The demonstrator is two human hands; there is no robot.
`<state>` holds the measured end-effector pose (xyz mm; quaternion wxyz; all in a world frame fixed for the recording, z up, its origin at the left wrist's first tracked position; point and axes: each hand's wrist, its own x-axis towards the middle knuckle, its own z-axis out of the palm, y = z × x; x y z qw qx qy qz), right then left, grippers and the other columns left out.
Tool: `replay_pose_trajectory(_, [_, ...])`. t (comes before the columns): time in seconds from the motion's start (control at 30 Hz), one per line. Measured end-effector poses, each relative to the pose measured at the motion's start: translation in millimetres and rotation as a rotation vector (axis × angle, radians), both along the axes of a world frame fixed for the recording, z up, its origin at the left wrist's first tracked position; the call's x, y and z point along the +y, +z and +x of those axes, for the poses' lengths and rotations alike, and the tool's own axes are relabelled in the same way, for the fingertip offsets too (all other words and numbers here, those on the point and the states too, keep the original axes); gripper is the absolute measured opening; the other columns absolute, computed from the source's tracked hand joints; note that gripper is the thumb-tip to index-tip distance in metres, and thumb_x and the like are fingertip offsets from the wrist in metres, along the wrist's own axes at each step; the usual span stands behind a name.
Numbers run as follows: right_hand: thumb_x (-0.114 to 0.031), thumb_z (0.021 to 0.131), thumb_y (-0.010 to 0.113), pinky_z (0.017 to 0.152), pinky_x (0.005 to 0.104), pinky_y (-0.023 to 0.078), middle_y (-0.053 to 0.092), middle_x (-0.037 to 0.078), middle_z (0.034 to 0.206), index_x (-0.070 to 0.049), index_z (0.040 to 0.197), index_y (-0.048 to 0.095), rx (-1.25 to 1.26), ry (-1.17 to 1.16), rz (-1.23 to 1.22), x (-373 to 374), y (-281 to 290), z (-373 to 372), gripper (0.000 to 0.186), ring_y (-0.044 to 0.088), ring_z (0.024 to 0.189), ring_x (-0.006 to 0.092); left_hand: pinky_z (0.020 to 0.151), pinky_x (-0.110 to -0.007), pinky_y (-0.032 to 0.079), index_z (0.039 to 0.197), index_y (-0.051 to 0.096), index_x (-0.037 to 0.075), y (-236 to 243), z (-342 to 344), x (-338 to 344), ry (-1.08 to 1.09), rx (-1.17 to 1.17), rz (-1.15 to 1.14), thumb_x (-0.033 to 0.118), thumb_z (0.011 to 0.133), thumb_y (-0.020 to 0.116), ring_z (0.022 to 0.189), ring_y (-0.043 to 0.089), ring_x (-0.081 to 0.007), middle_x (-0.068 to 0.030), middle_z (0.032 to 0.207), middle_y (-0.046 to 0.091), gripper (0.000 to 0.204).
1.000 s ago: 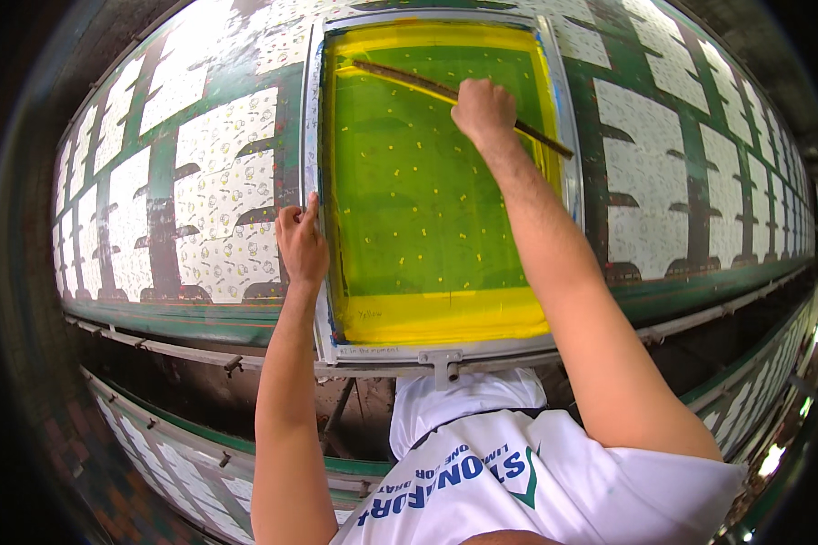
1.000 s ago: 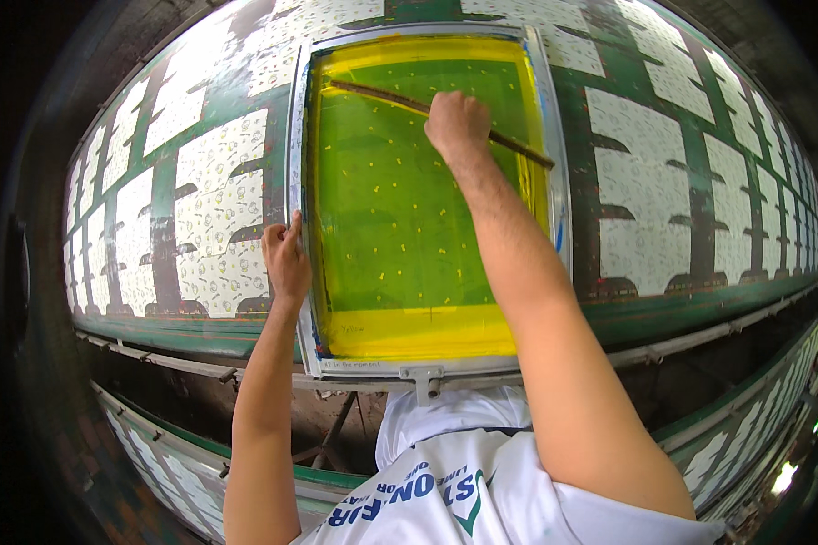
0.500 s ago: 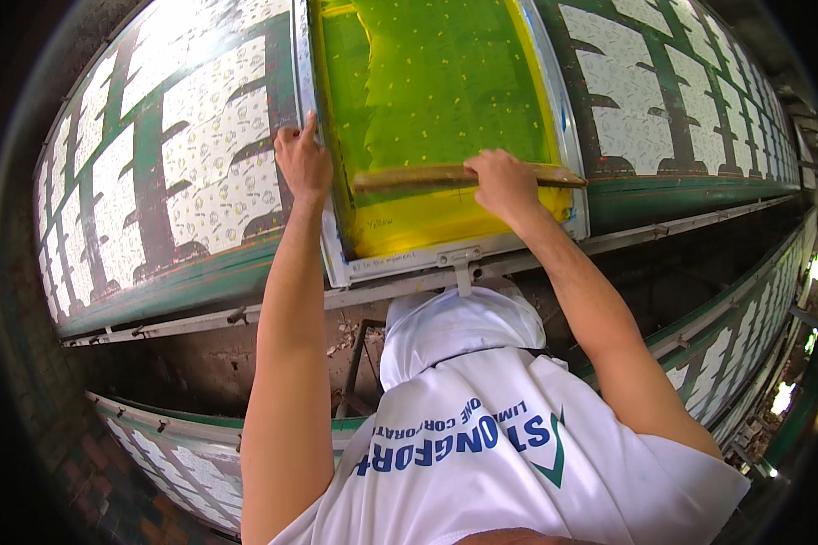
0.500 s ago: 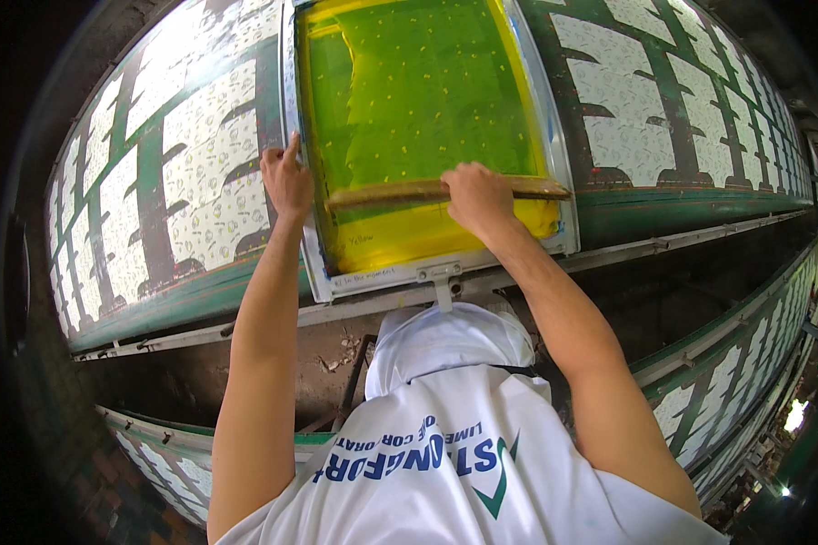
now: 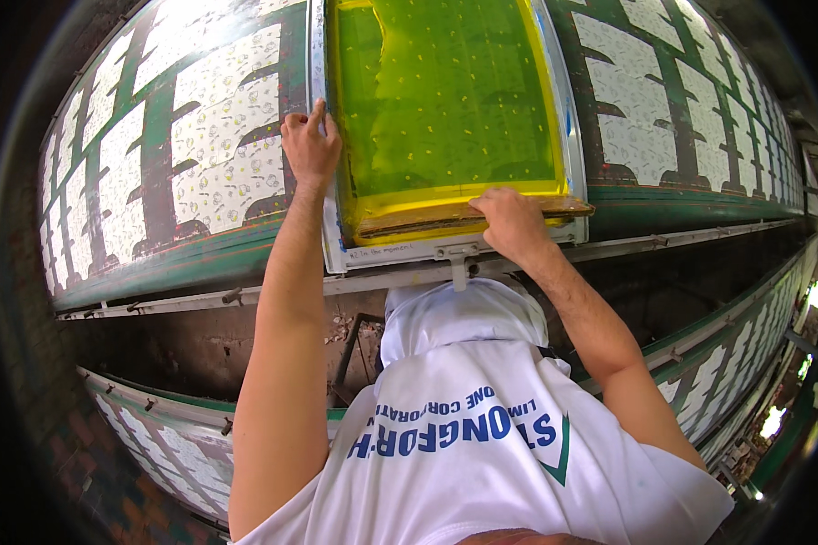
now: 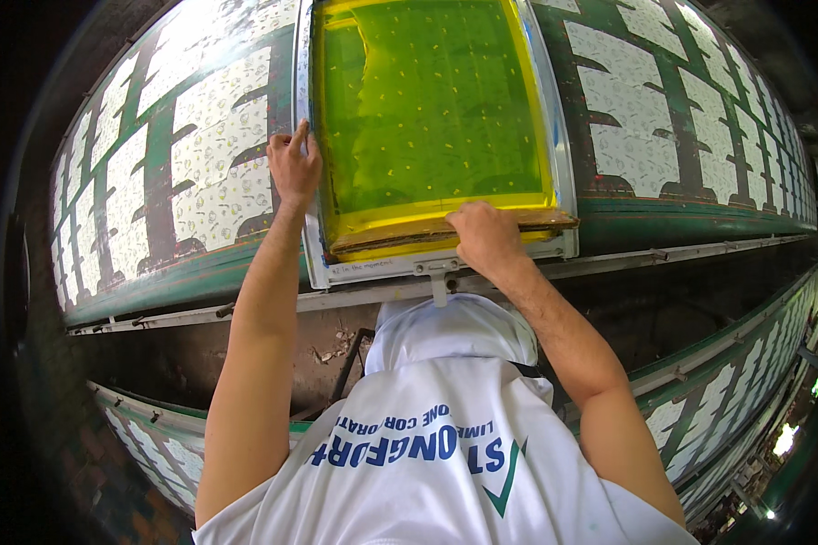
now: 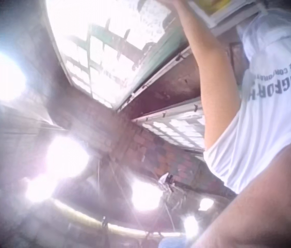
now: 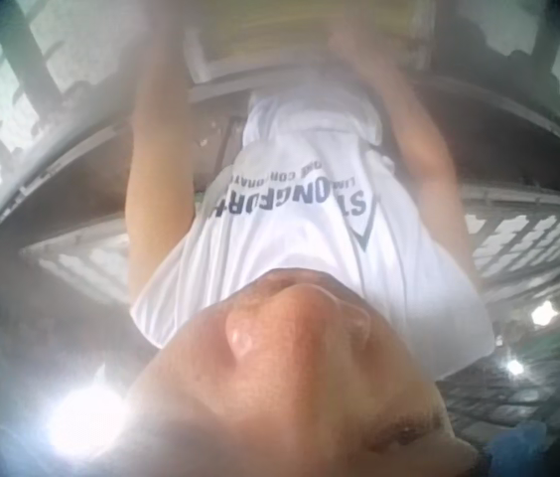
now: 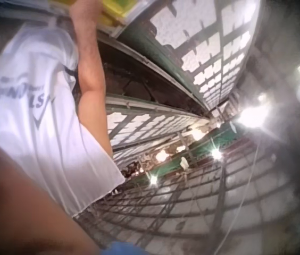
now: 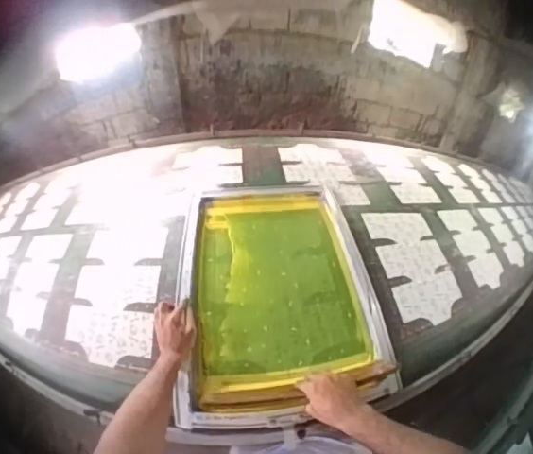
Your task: The person repeatedly pulls a squeegee across a yellow screen-printing frame to spread green ink over a mesh surface. The frame is repositioned several times on a conveyor-like table, and the squeegee is used in consistent back-and-forth strokes to maintain even coverage.
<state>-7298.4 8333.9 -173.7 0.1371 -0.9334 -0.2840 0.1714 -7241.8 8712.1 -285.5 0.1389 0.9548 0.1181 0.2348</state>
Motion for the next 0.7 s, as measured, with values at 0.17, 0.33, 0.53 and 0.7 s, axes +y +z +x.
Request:
replay_pose_trajectory(0.17, [0.0, 0.077, 0.068, 0.091, 0.0484, 0.057, 0.073, 0.014, 0.105, -0.003, 0.109, 0.075, 0.019, 0.079, 0.033, -9, -3, -14, 0.033, 0.069, 0.107, 0.0354, 0.092, -0.046, 0.052, 0.131, 0.079, 0.02, 4, 2, -3, 0.052, 0.031, 0.048, 0.028, 0.096, 0.074, 0.102, 0.062, -0.0326, -0.0142, 0.108, 0.062, 0.036])
replay_pose_trajectory(0.33, [-0.007, 0.079, 0.079, 0.109, 0.0474, 0.049, 0.069, 0.021, 0.12, 0.003, 0.121, 0.069, 0.069, 0.208, 0.163, -34, 2, -20, 0.044, 0.065, 0.118, 0.0377, 0.092, -0.046, 0.053, 0.132, 0.079, 0.018, 11, 5, -6, 0.037, 0.057, 0.063, 0.029, 0.095, 0.076, 0.102, 0.065, -0.0328, -0.0149, 0.105, 0.064, 0.038])
replay_pose_trajectory(0.53, [-0.017, 0.087, 0.081, 0.115, 0.0501, 0.046, 0.063, 0.024, 0.134, 0.005, 0.138, 0.061, 0.38, -0.045, 0.399, -97, -8, 15, 0.059, 0.056, 0.132, 0.0444, 0.094, -0.045, 0.053, 0.137, 0.076, 0.018, 16, 9, -13, 0.094, 0.16, 0.068, 0.03, 0.097, 0.075, 0.103, 0.065, -0.0328, -0.0155, 0.108, 0.064, 0.042])
replay_pose_trajectory(0.7, [-0.027, 0.091, 0.082, 0.11, 0.0505, 0.049, 0.058, 0.027, 0.138, 0.006, 0.147, 0.054, -0.057, -0.453, 0.373, -167, -46, 83, 0.071, 0.058, 0.128, 0.0446, 0.097, -0.045, 0.052, 0.142, 0.073, 0.019, 19, 7, -14, 0.133, 0.228, 0.007, 0.034, 0.099, 0.075, 0.108, 0.063, -0.0328, -0.0148, 0.114, 0.062, 0.045])
